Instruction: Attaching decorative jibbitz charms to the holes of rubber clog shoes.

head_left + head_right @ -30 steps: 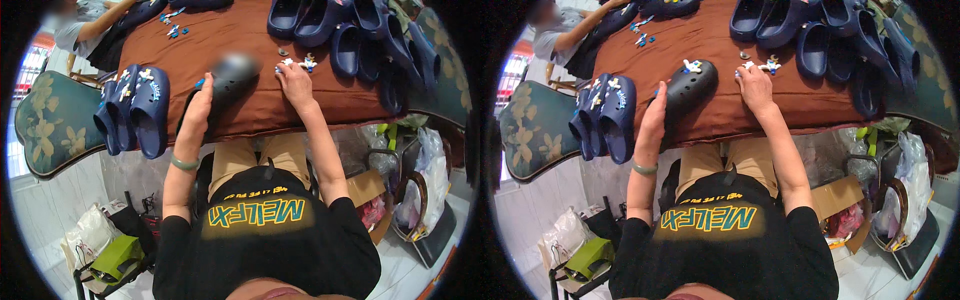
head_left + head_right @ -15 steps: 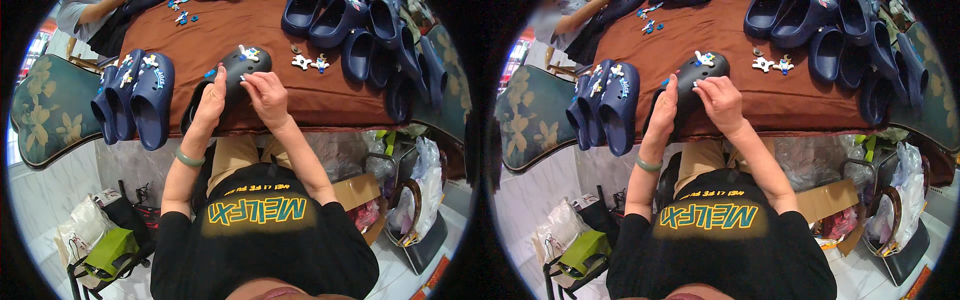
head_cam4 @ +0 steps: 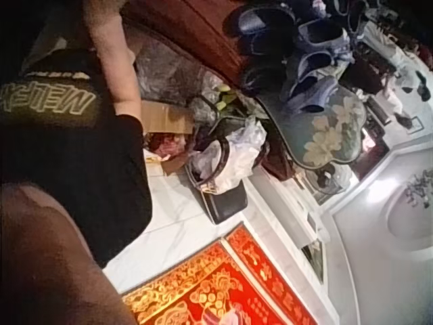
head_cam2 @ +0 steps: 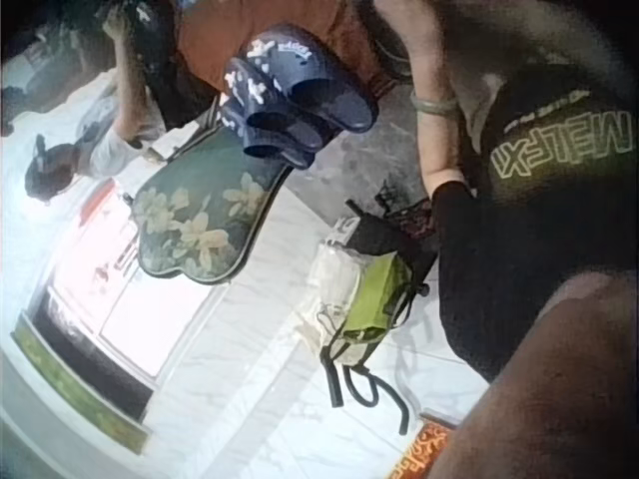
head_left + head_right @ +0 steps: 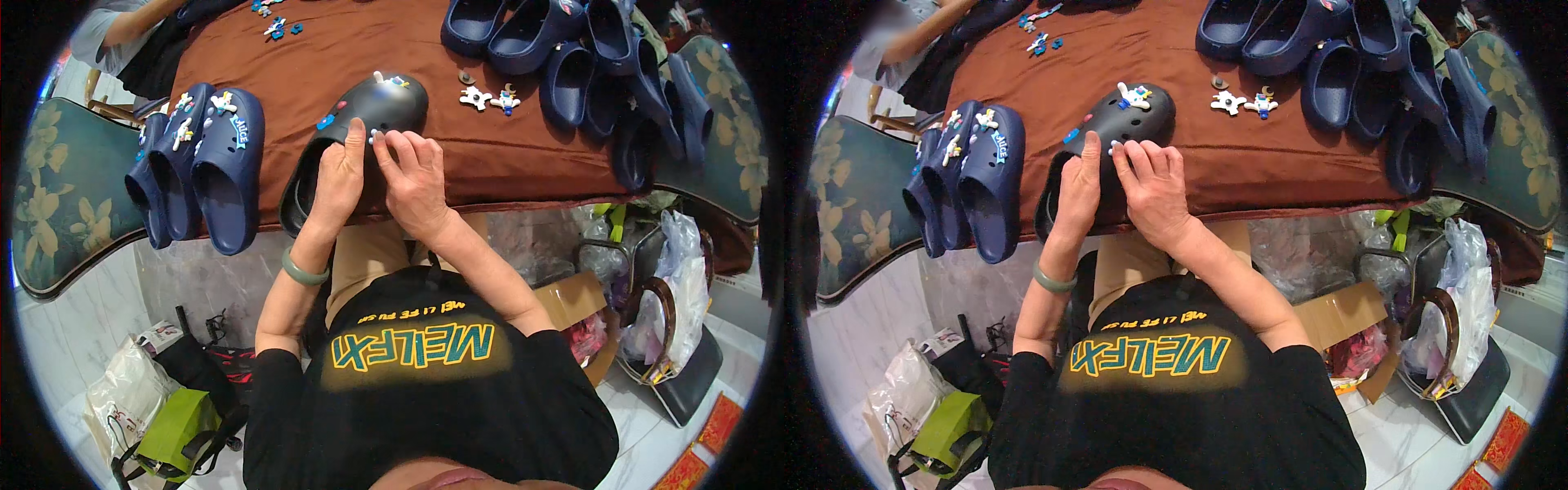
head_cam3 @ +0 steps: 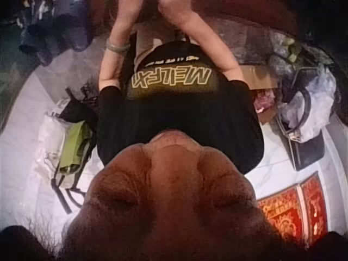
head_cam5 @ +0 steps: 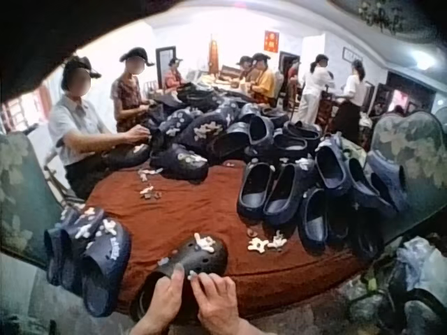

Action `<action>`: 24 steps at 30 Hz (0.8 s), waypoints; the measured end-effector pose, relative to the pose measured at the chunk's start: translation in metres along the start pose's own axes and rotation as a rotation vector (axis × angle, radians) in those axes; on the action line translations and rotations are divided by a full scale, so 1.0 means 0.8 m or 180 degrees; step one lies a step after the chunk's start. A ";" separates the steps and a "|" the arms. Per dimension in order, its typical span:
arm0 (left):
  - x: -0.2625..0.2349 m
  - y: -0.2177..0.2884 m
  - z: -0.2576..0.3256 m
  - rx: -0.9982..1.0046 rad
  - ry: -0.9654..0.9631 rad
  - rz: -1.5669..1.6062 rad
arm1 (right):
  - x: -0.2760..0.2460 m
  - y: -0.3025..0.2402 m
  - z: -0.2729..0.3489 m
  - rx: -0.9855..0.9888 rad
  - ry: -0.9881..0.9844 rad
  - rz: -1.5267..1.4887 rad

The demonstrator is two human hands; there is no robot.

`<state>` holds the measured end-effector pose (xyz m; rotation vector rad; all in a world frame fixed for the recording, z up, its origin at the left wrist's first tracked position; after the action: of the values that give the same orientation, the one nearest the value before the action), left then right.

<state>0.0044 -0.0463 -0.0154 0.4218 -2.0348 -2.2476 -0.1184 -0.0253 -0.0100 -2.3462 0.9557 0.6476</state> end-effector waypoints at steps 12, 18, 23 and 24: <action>0.007 -0.001 0.005 0.0818 -0.0024 0.0144 | -0.018 0.153 -0.042 0.0831 0.0412 -0.0761; 0.006 0.012 0.009 0.0476 -0.0109 -0.0239 | 0.029 0.246 -0.061 0.0716 -0.0915 0.1282; 0.008 0.001 0.009 0.0471 -0.0090 -0.0414 | 0.032 0.240 -0.064 0.0255 -0.0713 0.1268; 0.009 0.002 0.009 0.0481 -0.0096 -0.0395 | 0.032 0.240 -0.062 0.0458 -0.0636 0.0977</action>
<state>-0.0043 -0.0411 -0.0142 0.5431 -2.2627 -2.1866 -0.2318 -0.1870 -0.0425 -1.9842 1.2363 0.8823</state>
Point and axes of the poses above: each hand's wrist, its own z-axis away from the middle knuckle, its own x-axis out of the palm, y = z × x, the point moved 4 cm from there along -z, towards the middle knuckle, and after that the axes turned 9 degrees about y, right-handed, at the moved point
